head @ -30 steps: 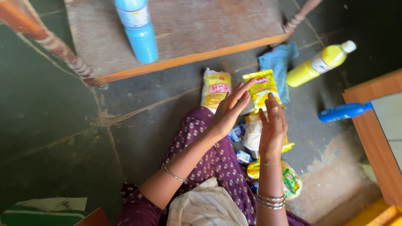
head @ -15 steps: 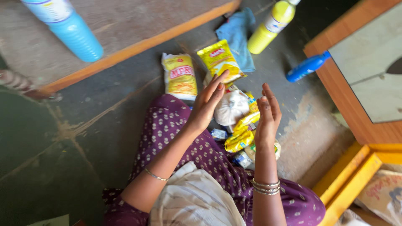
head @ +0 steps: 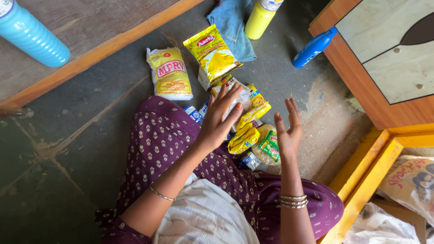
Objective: The person sits on the floor and organizes grocery items, including turmeric powder packets, a large white sack, and a blue liquid bottle. They place the sack and the bottle onto a wooden shelf and arrange smaller packets on the floor.
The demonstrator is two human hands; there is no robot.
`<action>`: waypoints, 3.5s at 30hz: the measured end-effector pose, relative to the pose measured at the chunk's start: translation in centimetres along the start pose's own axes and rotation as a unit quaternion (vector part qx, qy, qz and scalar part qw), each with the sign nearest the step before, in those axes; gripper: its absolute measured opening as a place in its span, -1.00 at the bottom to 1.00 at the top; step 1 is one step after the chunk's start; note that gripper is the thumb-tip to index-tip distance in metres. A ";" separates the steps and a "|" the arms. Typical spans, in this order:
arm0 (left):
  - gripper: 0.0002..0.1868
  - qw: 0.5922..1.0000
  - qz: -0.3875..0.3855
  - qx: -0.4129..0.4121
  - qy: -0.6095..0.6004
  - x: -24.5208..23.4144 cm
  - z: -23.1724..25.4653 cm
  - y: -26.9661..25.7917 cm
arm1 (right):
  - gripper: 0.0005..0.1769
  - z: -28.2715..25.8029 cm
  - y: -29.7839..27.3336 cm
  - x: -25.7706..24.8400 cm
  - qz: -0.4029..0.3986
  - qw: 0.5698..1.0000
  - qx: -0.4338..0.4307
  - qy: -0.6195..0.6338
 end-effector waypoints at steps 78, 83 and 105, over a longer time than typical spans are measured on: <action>-0.32 0.964 0.001 0.126 0.234 5.2 -7.7 -5.3 | -0.81 8.6 -4.0 5.4 0.012 0.885 0.101 0.455; -0.29 0.955 -0.010 0.134 0.265 5.9 -8.0 -5.4 | -0.75 7.7 -4.4 7.1 -0.018 0.870 0.165 0.464; -0.48 0.952 0.005 0.210 0.225 5.2 -5.8 -6.5 | -0.51 9.0 -5.5 8.8 -0.087 0.890 0.248 0.373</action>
Point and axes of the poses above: each hand's wrist, its own y-axis towards the middle knuckle, its own x-axis out of the palm, z = x × y, the point moved 10 cm from there along y, towards the middle knuckle, and after that the axes turned 6 degrees about -z, right-handed, at the moved point
